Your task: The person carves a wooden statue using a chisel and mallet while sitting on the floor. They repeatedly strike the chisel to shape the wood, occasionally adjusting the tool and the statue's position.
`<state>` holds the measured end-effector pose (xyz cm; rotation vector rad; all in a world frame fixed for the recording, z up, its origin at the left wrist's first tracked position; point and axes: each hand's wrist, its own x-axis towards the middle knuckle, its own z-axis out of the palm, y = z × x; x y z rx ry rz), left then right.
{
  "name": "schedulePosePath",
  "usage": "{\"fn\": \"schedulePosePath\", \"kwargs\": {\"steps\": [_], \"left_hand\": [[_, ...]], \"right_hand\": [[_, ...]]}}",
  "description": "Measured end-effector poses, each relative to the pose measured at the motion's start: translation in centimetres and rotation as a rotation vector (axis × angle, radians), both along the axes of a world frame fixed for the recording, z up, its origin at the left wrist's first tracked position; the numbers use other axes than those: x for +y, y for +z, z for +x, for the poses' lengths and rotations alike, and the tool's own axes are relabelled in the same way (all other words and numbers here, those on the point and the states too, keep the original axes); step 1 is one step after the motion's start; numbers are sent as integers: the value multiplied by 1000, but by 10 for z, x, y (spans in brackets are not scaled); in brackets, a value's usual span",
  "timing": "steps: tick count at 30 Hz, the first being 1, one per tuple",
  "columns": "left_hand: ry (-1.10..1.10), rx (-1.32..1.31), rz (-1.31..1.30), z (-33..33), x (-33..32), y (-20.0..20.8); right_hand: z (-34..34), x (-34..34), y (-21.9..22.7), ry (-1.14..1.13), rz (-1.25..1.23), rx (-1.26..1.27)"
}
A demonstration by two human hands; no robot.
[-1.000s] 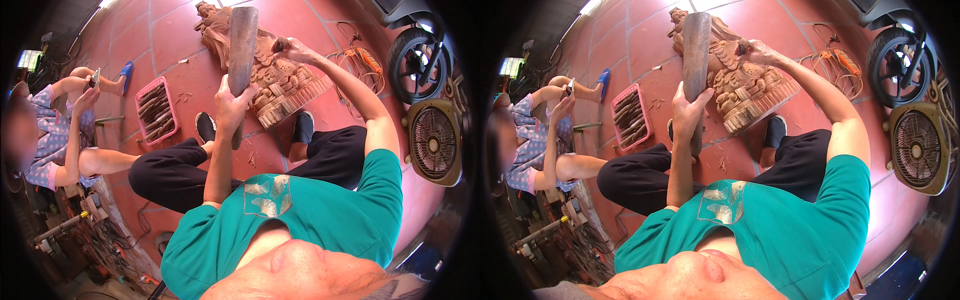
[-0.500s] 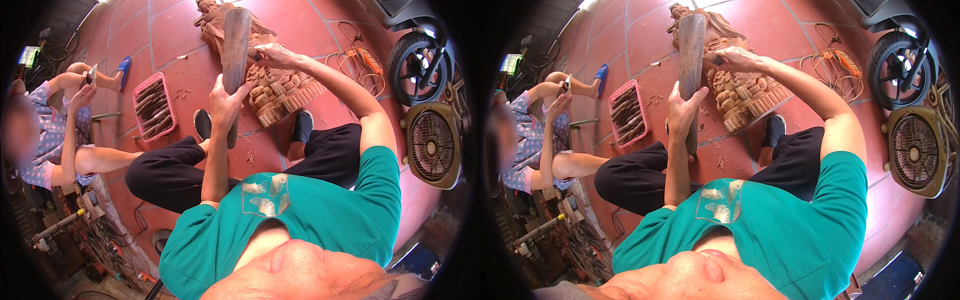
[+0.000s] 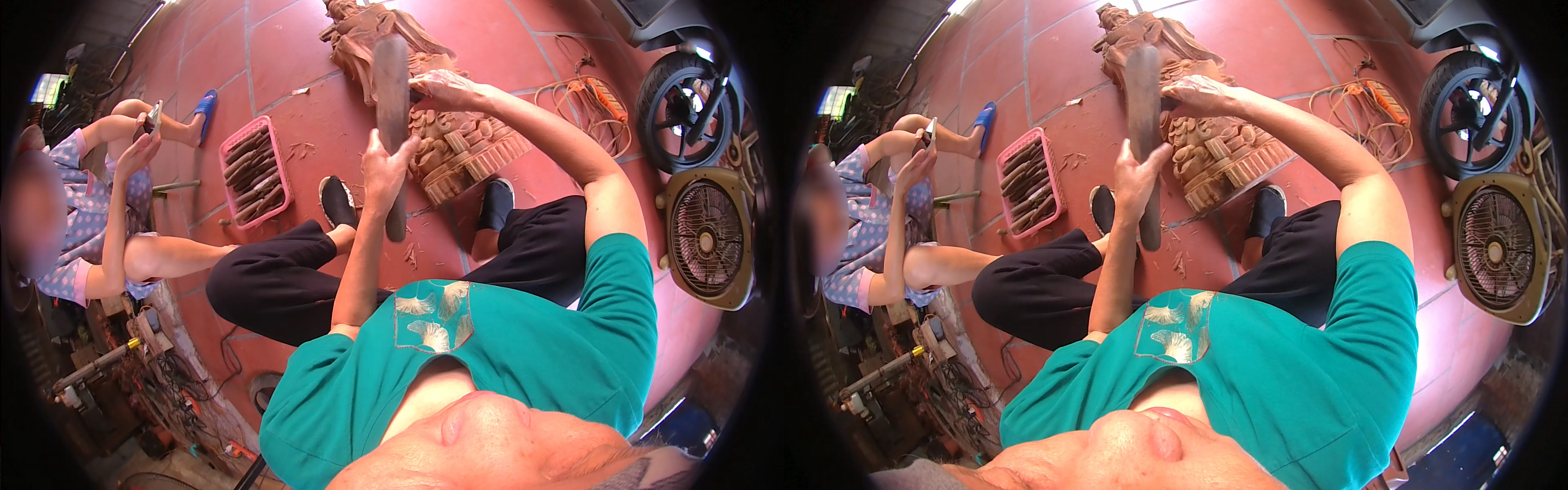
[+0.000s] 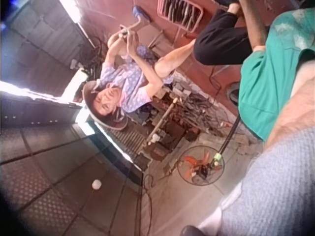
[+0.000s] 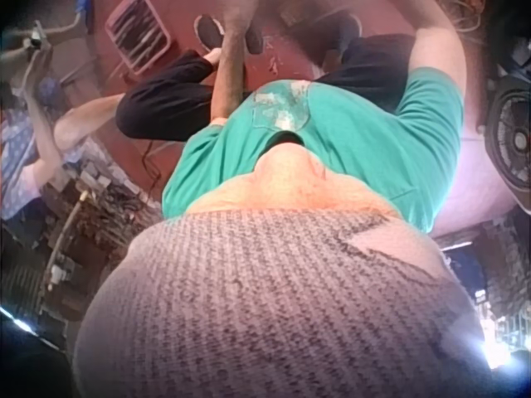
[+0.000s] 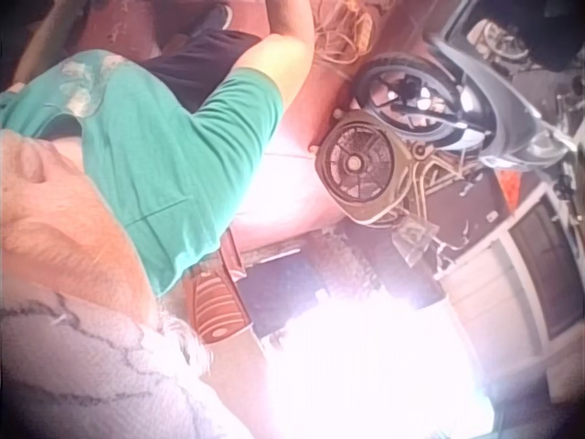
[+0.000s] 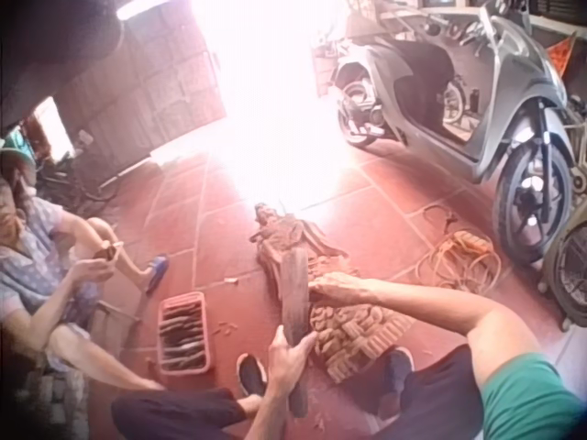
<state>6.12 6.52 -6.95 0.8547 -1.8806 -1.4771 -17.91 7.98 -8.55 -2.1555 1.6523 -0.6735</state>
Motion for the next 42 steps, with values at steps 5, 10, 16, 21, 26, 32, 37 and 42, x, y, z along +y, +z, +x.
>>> {"fn": "schedulePosePath", "kwargs": {"steps": [5,10,16,21,26,32,37,42], "left_hand": [[-7,78,300,8,6,15],[68,52,245,5,16,12],[-105,-14,362,15,0,-3],[-56,42,348,18,-1,14],[-59,59,349,16,0,21],[-49,-2,310,19,0,20],[-30,0,285,17,2,29],[26,-9,129,8,10,22]], "right_hand": [[-7,-2,-2,-20,33,63],[-6,-2,-2,2,-54,109],[-11,-3,-1,-63,93,67],[-25,6,-4,-148,-31,-148],[-20,1,-2,-77,-48,-138],[-15,-4,-8,-103,129,-173],[-22,-9,-20,-148,182,-110],[-25,-10,-24,-140,168,-58]]}}
